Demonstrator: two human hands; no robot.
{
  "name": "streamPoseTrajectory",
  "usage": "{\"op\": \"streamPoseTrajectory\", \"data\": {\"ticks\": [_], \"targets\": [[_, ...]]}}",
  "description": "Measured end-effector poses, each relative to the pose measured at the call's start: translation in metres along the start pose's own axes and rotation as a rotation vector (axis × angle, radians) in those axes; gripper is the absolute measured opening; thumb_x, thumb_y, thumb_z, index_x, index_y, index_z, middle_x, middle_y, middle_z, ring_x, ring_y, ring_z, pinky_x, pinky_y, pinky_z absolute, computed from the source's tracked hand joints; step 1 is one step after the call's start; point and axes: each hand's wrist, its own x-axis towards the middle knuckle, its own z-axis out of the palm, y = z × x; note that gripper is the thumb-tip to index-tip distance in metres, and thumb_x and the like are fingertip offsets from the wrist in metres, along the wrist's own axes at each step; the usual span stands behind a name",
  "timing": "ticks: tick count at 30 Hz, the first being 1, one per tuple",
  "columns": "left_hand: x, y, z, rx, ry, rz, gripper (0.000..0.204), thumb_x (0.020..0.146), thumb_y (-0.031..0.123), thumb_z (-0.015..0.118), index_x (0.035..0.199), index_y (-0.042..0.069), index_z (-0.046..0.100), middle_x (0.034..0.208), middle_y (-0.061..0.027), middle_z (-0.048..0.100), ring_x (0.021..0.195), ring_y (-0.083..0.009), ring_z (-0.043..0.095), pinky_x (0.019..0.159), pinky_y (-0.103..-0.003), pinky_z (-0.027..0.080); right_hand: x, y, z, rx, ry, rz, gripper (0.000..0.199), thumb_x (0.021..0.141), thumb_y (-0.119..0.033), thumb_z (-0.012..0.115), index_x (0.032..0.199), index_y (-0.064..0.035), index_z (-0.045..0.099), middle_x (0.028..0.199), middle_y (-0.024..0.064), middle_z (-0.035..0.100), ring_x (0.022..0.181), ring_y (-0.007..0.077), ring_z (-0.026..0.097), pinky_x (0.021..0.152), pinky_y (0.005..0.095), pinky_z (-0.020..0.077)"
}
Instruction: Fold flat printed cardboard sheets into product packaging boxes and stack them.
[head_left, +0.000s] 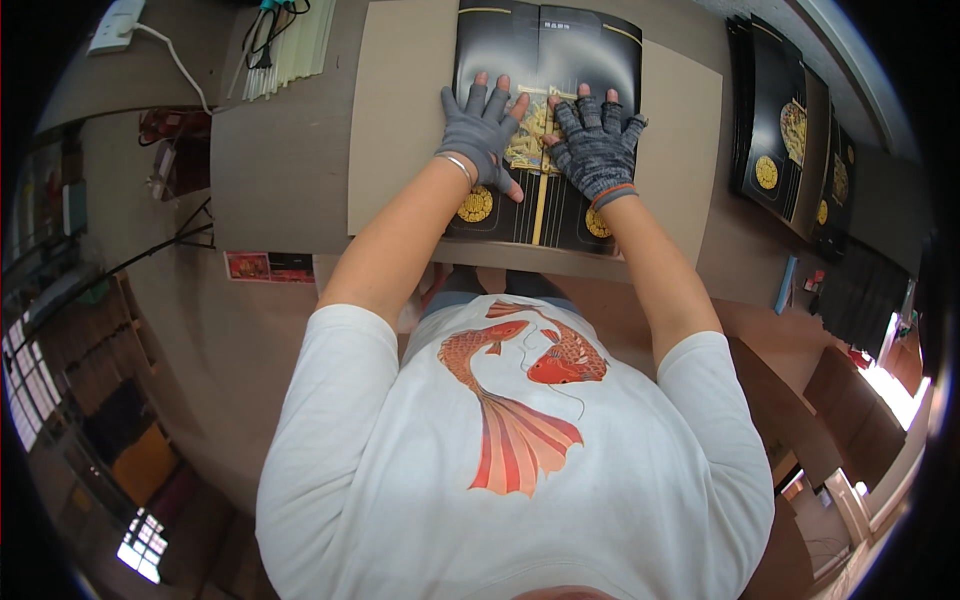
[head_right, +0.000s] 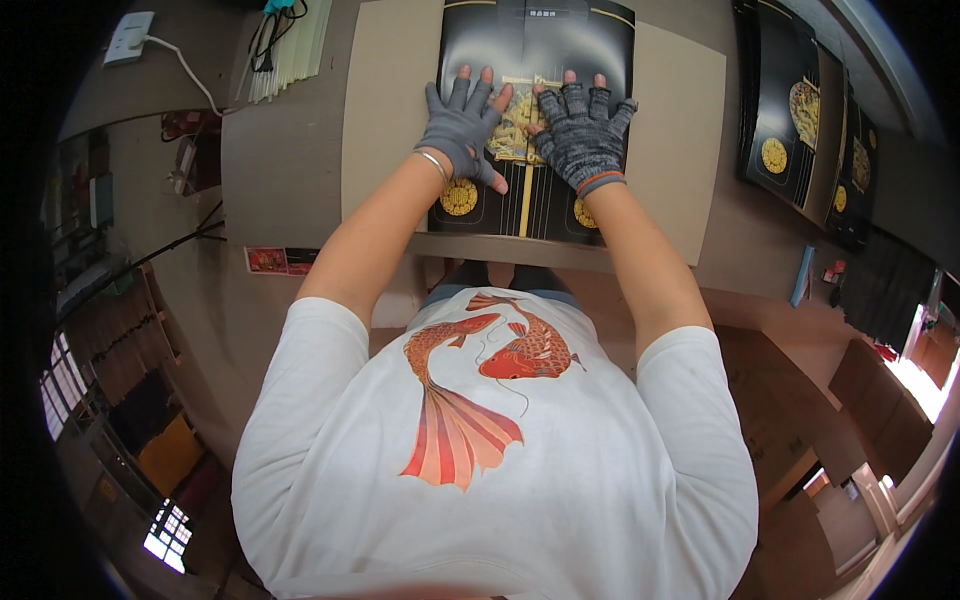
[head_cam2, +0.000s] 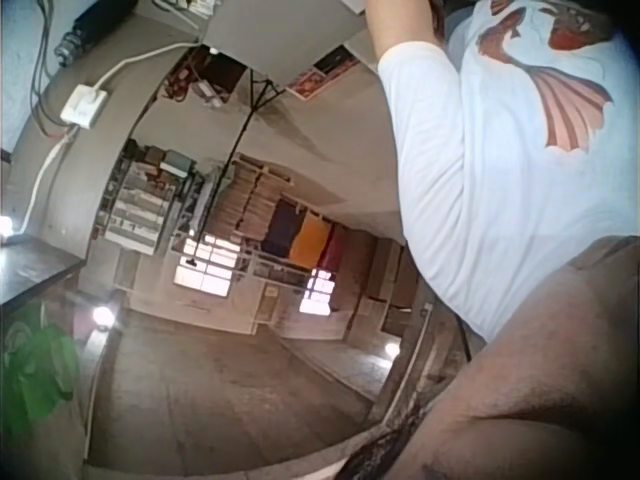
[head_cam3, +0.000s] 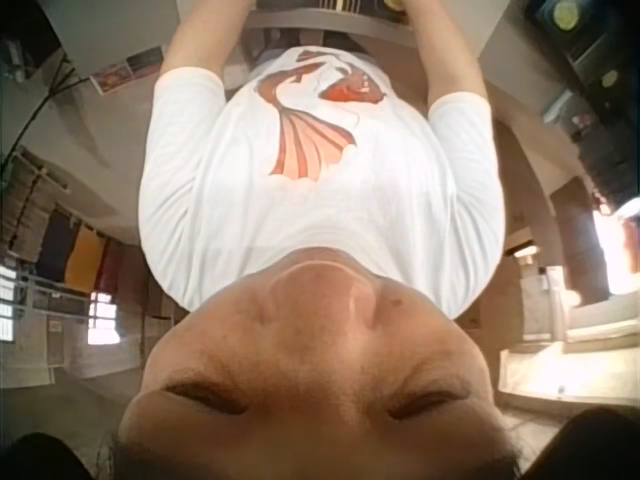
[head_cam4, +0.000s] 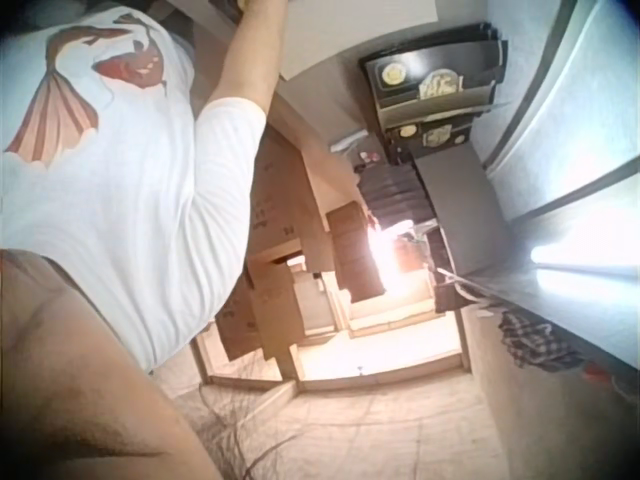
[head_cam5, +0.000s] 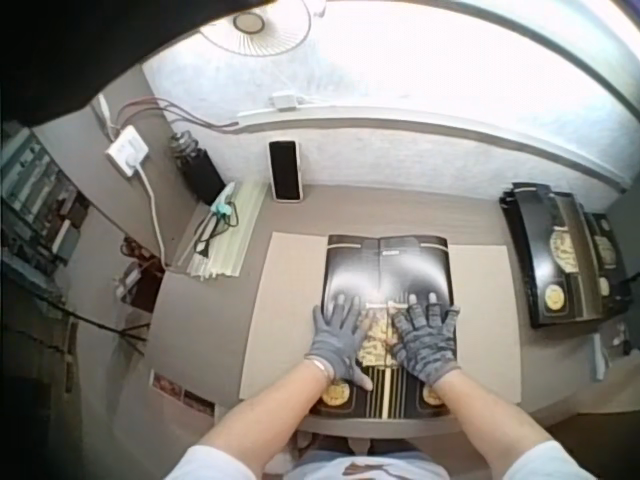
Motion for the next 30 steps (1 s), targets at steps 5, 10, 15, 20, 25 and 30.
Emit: {"op": "streamPoseTrajectory", "data": {"ticks": [5, 10, 15, 20, 25, 30], "targets": [[-0.001, 0.002, -0.005, 0.047, -0.033, 0.01, 0.147, 0.042, 0.085, 0.071, 0.157, 0.018, 0.008, 0.163, -0.0178, 0.005, 0.149, -0.0412, -0.002, 0.106, -0.074, 0.007, 0.002, 0.004, 0.001, -0.015, -0.071, -0.004, 0.066, 0.094, -0.066, 0.035, 0.152, -0.0378, 0.026, 0.162, 0.0042, 0.017, 0.149, 0.0369, 0.007, 0.109, 0.0728, 0.0004], [0.004, 0.007, -0.003, -0.024, -0.009, -0.021, 0.136, 0.051, 0.088, 0.063, 0.157, 0.023, 0.009, 0.163, -0.0173, 0.006, 0.149, -0.0416, -0.002, 0.105, -0.075, 0.005, 0.002, 0.005, -0.002, -0.02, -0.076, -0.015, 0.067, 0.093, -0.067, 0.035, 0.153, -0.037, 0.025, 0.162, 0.0057, 0.016, 0.149, 0.038, 0.005, 0.108, 0.073, -0.0005], [0.007, 0.013, 0.0, -0.045, 0.057, -0.052, 0.116, 0.06, 0.09, 0.054, 0.155, 0.035, 0.017, 0.162, -0.0176, 0.008, 0.149, -0.0419, -0.001, 0.105, -0.076, 0.001, 0.004, 0.006, -0.001, -0.016, -0.113, -0.025, 0.07, 0.094, -0.067, 0.034, 0.154, -0.0338, 0.023, 0.163, 0.0071, 0.013, 0.149, 0.0377, 0.004, 0.108, 0.073, -0.0022], [0.013, 0.032, -0.023, -0.006, -0.075, -0.112, 0.115, 0.062, 0.08, 0.065, 0.155, 0.029, 0.022, 0.162, -0.0157, 0.013, 0.149, -0.039, 0.005, 0.108, -0.073, 0.001, 0.015, 0.018, 0.006, 0.075, -0.124, -0.055, 0.073, 0.092, -0.061, 0.046, 0.154, -0.0273, 0.026, 0.161, 0.0109, 0.018, 0.149, 0.0355, 0.009, 0.112, 0.0684, 0.0022], [0.025, 0.054, -0.032, 0.106, -0.099, -0.03, 0.08, 0.079, 0.049, 0.069, 0.145, 0.011, 0.044, 0.158, -0.0136, 0.026, 0.148, -0.0294, 0.019, 0.113, -0.069, 0.005, 0.087, 0.056, 0.029, 0.118, 0.25, -0.08, 0.076, 0.089, -0.061, 0.049, 0.15, -0.0175, 0.034, 0.155, 0.0171, 0.031, 0.146, 0.0376, 0.022, 0.116, 0.058, 0.0107], [0.033, 0.064, -0.007, 0.131, 0.032, -0.067, 0.083, 0.071, 0.041, 0.076, 0.14, 0.004, 0.047, 0.155, -0.0153, 0.03, 0.146, -0.0287, 0.024, 0.113, -0.069, 0.009, 0.207, 0.123, 0.037, 0.183, 0.518, 0.009, 0.073, 0.091, -0.054, 0.05, 0.15, -0.0136, 0.034, 0.153, 0.0205, 0.034, 0.143, 0.0413, 0.028, 0.114, 0.0609, 0.0161]]}}
